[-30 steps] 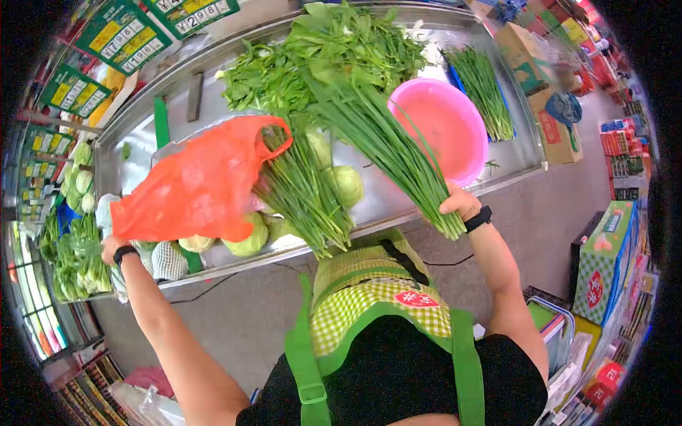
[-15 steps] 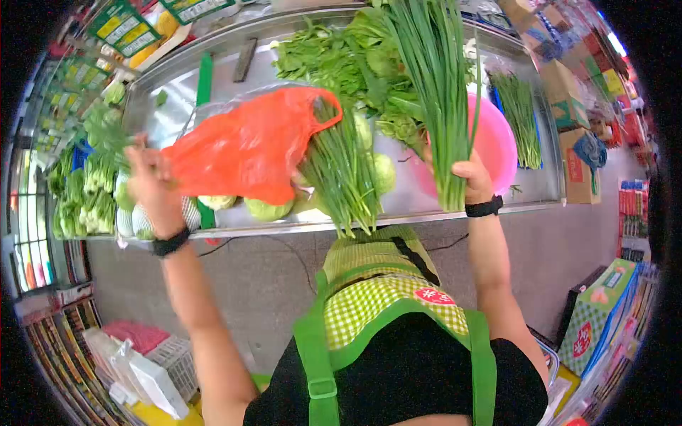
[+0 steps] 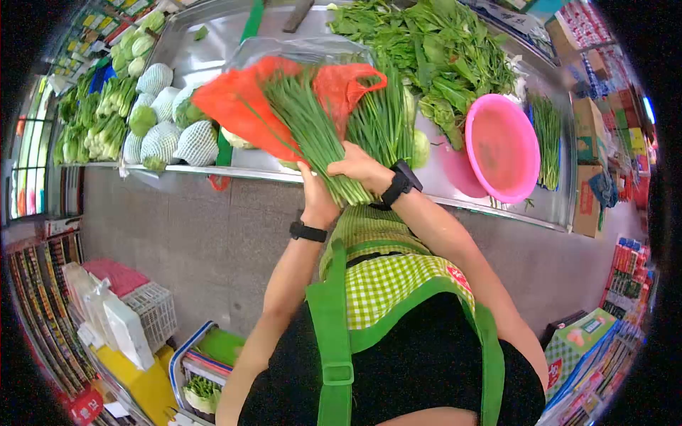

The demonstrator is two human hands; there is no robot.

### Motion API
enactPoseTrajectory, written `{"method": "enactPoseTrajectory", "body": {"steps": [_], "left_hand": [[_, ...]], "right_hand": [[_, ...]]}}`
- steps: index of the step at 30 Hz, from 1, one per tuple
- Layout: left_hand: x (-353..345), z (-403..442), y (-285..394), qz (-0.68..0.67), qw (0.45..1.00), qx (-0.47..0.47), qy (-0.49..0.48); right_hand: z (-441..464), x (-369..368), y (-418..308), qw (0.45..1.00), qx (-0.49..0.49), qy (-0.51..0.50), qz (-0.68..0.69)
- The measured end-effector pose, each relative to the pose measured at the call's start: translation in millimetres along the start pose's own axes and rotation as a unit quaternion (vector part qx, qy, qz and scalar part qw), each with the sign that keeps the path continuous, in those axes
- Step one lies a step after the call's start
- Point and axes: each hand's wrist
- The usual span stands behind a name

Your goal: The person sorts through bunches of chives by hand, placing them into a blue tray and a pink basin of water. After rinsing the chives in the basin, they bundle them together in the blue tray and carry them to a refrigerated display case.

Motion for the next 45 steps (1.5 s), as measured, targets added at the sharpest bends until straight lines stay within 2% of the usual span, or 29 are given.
{"method": "enactPoseTrajectory", "body": {"steps": [2,3,5,6,7,8,13,14,15,16,18,19,20,22,26,27,30,33,35,36,38,39,40,41,42,44,45], "left_hand": [[4.5,-3.3,-3.1,-0.049,0.997,0.028,-0.057],[7.2,-1.4,-6.0,-0.044,0.996,0.012,-0.078],[11.9,3.8,-7.4,-0.056,0.995,0.034,-0.076],[13.5,5.9,-7.7,-0.063,0.994,0.057,-0.076],[-1.9,3.2,-1.9,-0.152,0.979,0.037,-0.131],[-1.4,2.9,-0.4,-0.153,0.979,0.036,-0.131],[13.6,7.9,-1.5,-0.163,0.984,0.047,-0.059],[20.3,12.2,-3.4,-0.163,0.985,0.054,-0.026],[43.2,24.5,-10.5,-0.286,0.922,0.079,-0.248],[31.7,16.5,-3.9,-0.288,0.922,0.077,-0.248],[-4.3,-6.5,17.4,-0.150,0.981,0.074,-0.097],[0.3,0.1,13.2,-0.184,0.976,0.056,-0.105],[4.6,3.0,8.4,-0.185,0.976,0.054,-0.105],[11.7,8.3,-2.1,-0.251,0.962,0.041,-0.102],[19.4,12.9,-5.7,-0.147,0.986,0.033,-0.067],[19.2,6.7,-8.4,-0.225,0.964,0.047,-0.136],[17.8,8.2,-9.7,-0.193,0.976,0.033,-0.096],[20.5,12.6,-15.0,-0.167,0.983,0.021,-0.072],[20.2,17.3,-19.7,-0.146,0.988,0.008,-0.056],[20.4,20.1,-22.2,-0.137,0.989,0.002,-0.049],[12.0,18.9,-18.3,-0.135,0.990,-0.005,-0.036],[11.9,15.9,-13.8,-0.109,0.992,0.023,-0.058],[11.0,12.0,-8.7,-0.083,0.992,0.051,-0.080],[14.5,13.4,-8.0,-0.144,0.985,0.078,-0.055],[30.7,21.5,-15.6,-0.192,0.973,0.095,-0.083],[24.7,20.0,-12.2,-0.214,0.971,0.097,-0.042],[22.1,18.7,-9.9,-0.212,0.971,0.099,-0.043]], "right_hand": [[8.5,-3.0,6.8,0.999,-0.016,-0.012,-0.030],[11.8,-3.6,10.7,0.996,-0.038,0.015,-0.082],[14.9,-9.8,13.7,0.988,-0.065,0.042,-0.136],[17.8,-13.4,14.1,0.954,-0.078,0.085,-0.276],[21.2,-17.7,10.5,0.899,-0.088,0.126,-0.409],[23.3,-21.3,6.0,0.824,-0.094,0.164,-0.534],[21.2,-16.4,-26.3,0.822,-0.146,0.088,-0.544],[23.9,-6.5,-19.1,0.884,-0.103,0.045,-0.455],[25.5,1.9,-11.5,0.931,-0.058,0.001,-0.360],[9.0,-13.9,-22.1,0.913,0.056,0.073,-0.397],[-9.1,-21.1,-3.1,0.852,0.313,0.131,-0.399],[-25.0,-31.8,-6.4,0.841,0.332,0.099,-0.415],[-32.3,-38.3,0.9,0.791,0.373,0.091,-0.476],[-44.6,-52.4,4.5,0.702,0.360,0.081,-0.609],[-23.4,-35.5,21.6,0.666,0.401,0.100,-0.622],[-19.9,-32.3,25.0,0.665,0.393,0.109,-0.626],[-17.1,-25.5,32.5,0.659,0.381,0.107,-0.639],[-28.3,-30.1,31.8,0.672,0.387,0.108,-0.622],[-36.0,-34.5,27.4,0.734,0.332,0.104,-0.583],[-35.9,-33.8,28.8,0.735,0.331,0.104,-0.582],[-35.0,-30.8,32.0,0.798,0.346,0.116,-0.479],[-33.1,-28.2,32.0,0.799,0.345,0.117,-0.478],[-29.4,-25.8,28.5,0.885,0.337,0.131,-0.293],[-27.3,-23.7,25.4,0.934,0.315,0.141,-0.095],[-32.0,-19.4,21.1,0.934,0.314,0.142,-0.095],[-44.4,-17.3,0.4,0.983,0.178,0.048,0.013],[-43.7,-15.7,0.8,0.983,0.171,0.073,0.001]]}}
Point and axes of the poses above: each hand's wrist, its own z-axis towards the middle knuckle, its own x-axis out of the back of the hand, y = z × x, and after that the axes turned 14 degrees about z, right-handed
